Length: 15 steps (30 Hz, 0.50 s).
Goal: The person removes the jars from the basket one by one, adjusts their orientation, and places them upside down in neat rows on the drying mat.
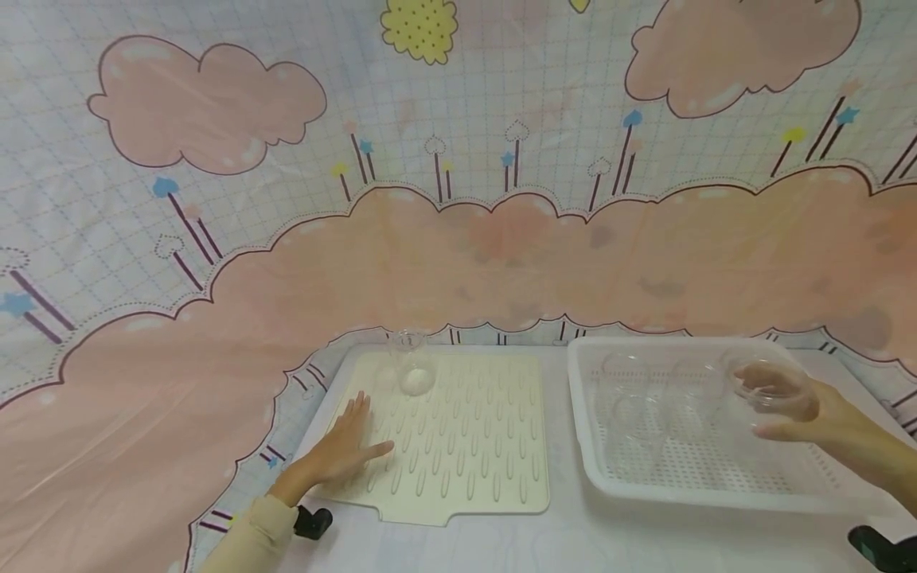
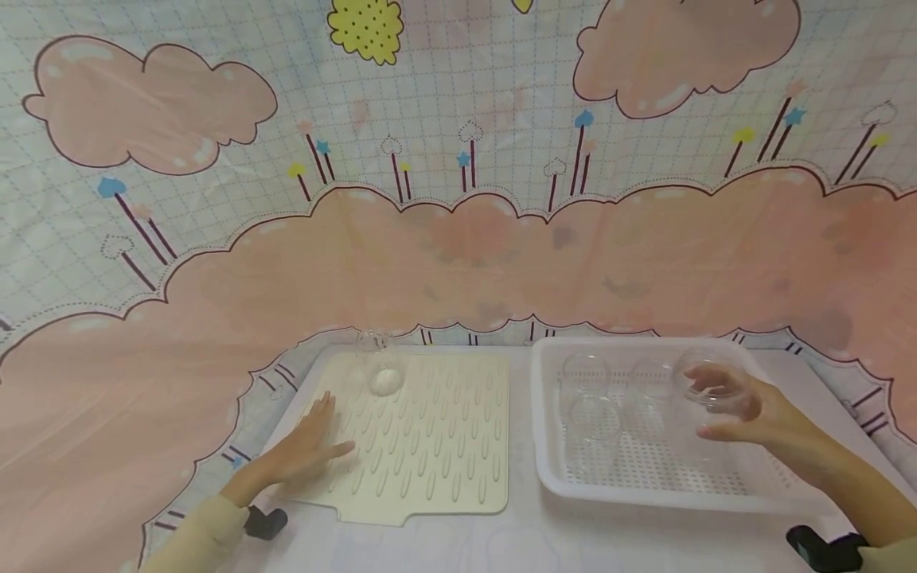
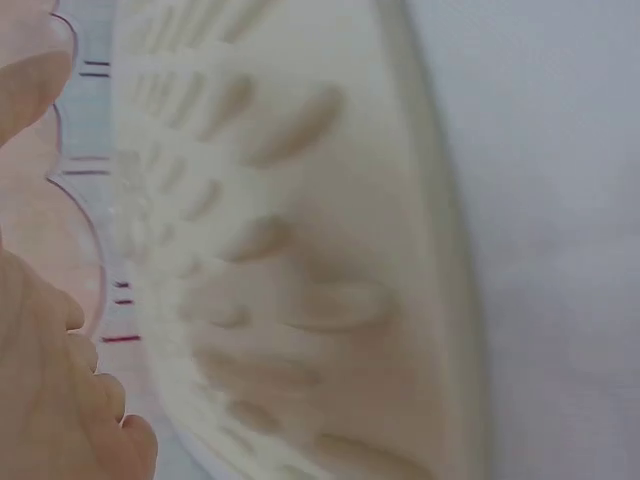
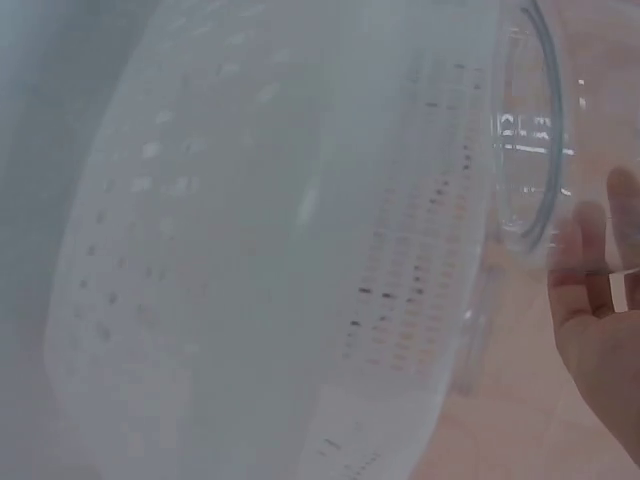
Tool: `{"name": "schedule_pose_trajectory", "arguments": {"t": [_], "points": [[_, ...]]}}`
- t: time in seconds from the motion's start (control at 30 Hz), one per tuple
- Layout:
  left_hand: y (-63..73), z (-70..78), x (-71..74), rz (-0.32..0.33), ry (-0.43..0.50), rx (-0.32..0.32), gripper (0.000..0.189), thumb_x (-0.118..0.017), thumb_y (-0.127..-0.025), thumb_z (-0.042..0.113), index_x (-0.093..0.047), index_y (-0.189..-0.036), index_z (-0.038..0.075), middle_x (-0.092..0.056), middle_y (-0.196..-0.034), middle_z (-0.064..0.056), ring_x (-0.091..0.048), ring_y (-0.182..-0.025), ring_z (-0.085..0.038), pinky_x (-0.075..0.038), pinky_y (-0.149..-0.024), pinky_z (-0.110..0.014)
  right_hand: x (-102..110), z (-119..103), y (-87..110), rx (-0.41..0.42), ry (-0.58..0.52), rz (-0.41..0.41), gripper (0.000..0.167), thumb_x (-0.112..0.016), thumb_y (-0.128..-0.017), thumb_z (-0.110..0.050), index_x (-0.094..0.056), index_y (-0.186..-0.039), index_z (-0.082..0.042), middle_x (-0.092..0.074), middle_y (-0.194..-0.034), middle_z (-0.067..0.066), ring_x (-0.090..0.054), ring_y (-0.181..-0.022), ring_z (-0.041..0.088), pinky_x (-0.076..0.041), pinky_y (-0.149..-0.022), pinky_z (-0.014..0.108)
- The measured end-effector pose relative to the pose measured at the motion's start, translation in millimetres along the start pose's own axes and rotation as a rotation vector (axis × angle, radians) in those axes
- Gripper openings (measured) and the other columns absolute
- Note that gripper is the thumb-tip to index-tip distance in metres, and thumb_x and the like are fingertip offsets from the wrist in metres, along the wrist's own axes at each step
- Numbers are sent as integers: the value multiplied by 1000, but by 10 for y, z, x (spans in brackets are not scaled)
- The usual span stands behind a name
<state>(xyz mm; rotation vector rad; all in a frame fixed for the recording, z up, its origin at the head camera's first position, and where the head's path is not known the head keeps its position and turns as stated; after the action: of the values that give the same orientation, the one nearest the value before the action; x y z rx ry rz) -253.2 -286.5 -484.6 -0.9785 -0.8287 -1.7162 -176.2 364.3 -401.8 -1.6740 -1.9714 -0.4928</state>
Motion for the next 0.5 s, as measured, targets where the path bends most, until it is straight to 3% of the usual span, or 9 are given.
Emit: {"name": "schedule_pose_trajectory", "arguments": {"t": [0.07, 0.27, 0.4, 0.5], "points": [[11, 78, 59, 15, 10, -24, 106, -60, -93, 58, -3, -157, -4, 5, -165, -21, 2, -150, -42, -8, -117, -63, -4, -35, -4, 15, 2, 13, 51, -71, -91, -8, -49, -136, -20, -44, -118, -40, -47, -98, -14, -56, -70, 56], [56, 392, 242, 59, 81, -105, 103, -58, -94, 60, 0, -160, 6, 10, -165, -14, -1, -150, -39, -15, -113, -68, -9, -162, -8, 93, 22, 46, 57, -71, -89, -4, -49, -140, -18, -49, -125, -28, -50, -103, -8, -54, -69, 31], [60, 635, 342, 60, 160, -162, 99, -57, -96, 56, 1, -161, 11, 11, -166, -11, 0, -150, -37, -15, -113, -68, -34, -287, -24, 97, 29, 39, 58, -71, -90, -6, -48, -142, -19, -48, -126, -26, -50, -103, -6, -54, -70, 33], [64, 826, 395, 26, 238, -197, 95, -57, -97, 52, 3, -161, 14, 10, -166, -8, 4, -151, -32, -11, -115, -65, -88, -401, -54, 110, 13, 30, 58, -71, -90, -4, -49, -141, -17, -50, -127, -24, -51, -105, -4, -53, -72, 33]]}}
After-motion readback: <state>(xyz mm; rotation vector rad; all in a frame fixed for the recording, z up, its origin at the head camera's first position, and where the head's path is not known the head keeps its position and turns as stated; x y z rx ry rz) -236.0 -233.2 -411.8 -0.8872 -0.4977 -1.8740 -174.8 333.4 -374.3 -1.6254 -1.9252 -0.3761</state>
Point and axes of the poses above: each hand's wrist, its own y-axis away from the middle knuckle, its own x-axis out of the back of the hand, z = x × y, the point moved 2 cm from there along -y, towards the middle knuckle
